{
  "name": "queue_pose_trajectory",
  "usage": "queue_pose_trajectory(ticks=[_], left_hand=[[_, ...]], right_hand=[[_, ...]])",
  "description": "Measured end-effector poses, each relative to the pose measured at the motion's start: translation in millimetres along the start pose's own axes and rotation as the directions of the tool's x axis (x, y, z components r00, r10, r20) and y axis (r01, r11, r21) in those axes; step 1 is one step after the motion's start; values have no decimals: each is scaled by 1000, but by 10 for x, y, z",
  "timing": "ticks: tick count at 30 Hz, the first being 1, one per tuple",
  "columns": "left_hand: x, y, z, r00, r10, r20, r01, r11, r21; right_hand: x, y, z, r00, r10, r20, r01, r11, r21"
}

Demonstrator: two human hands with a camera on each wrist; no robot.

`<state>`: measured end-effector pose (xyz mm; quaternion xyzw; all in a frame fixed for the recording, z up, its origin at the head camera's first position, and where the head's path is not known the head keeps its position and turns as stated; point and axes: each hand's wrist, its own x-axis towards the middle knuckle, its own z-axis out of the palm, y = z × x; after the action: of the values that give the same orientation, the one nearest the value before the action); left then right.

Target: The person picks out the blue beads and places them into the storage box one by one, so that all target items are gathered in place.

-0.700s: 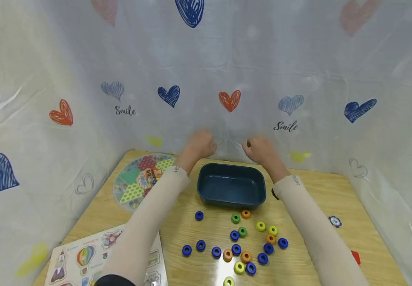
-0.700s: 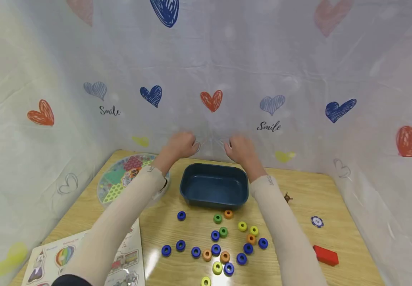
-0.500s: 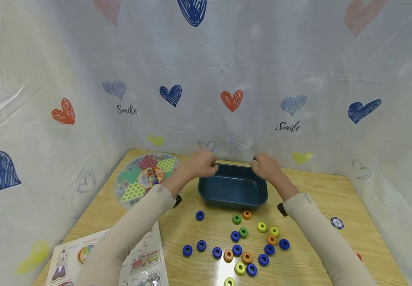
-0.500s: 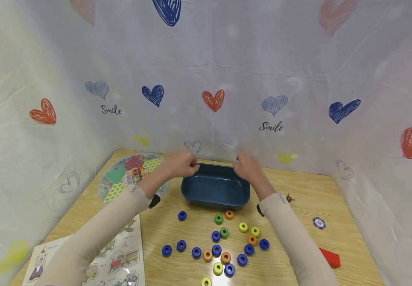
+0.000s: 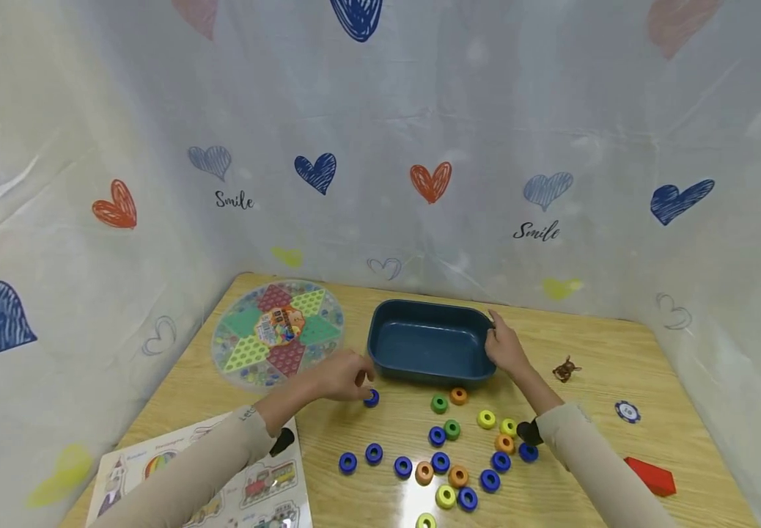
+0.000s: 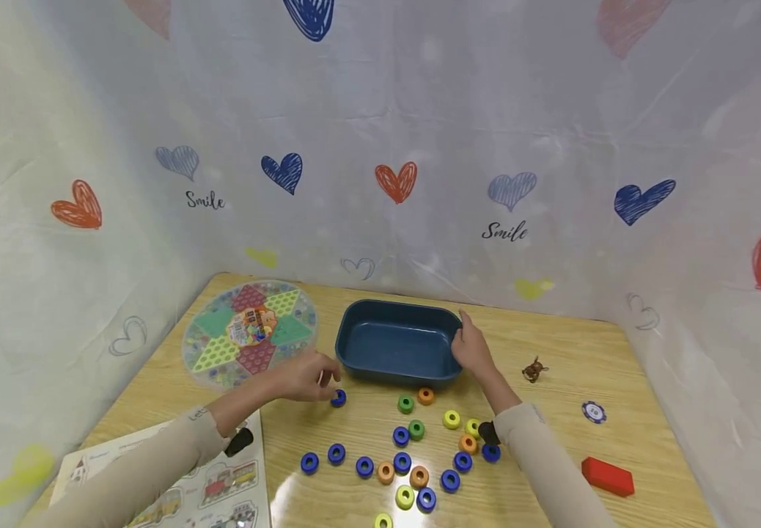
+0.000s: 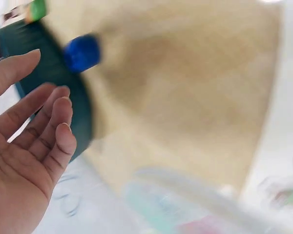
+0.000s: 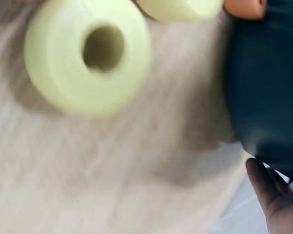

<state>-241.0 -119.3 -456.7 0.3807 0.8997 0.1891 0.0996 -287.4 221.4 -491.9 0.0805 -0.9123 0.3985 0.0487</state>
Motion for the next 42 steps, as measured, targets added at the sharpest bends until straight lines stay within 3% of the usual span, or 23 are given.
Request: queue_pose_trajectory(ticks=[7, 13, 18, 23, 29, 35, 42], left_hand=[[-32, -136, 351, 1000, 1, -4, -2, 994, -108], [-43, -138, 450, 1000, 11, 2, -11, 991, -135], [2, -80, 371, 999, 44, -15, -46, 988, -147], [102, 21, 110, 998, 46, -35, -53, 977, -206], [363, 40, -156, 996, -20, -89, -3, 967, -256], [745, -17, -250, 980, -155, -127, 113, 952, -285], [1091, -146, -165, 961, -254, -112, 240, 963, -122]], right_hand=[[-47, 59, 126, 994, 18, -103, -11, 998, 66], [-64, 46, 158, 990, 31, -135, -22, 997, 70], [-63, 53, 159, 988, 33, -150, -25, 998, 54], [-62, 52, 160, 988, 34, -148, -27, 998, 55], [-65, 65, 157, 989, 68, -129, -63, 997, 35], [-47, 115, 152, 986, 75, -151, -75, 997, 6], [-45, 99, 184, 988, 78, -132, -79, 997, 0]])
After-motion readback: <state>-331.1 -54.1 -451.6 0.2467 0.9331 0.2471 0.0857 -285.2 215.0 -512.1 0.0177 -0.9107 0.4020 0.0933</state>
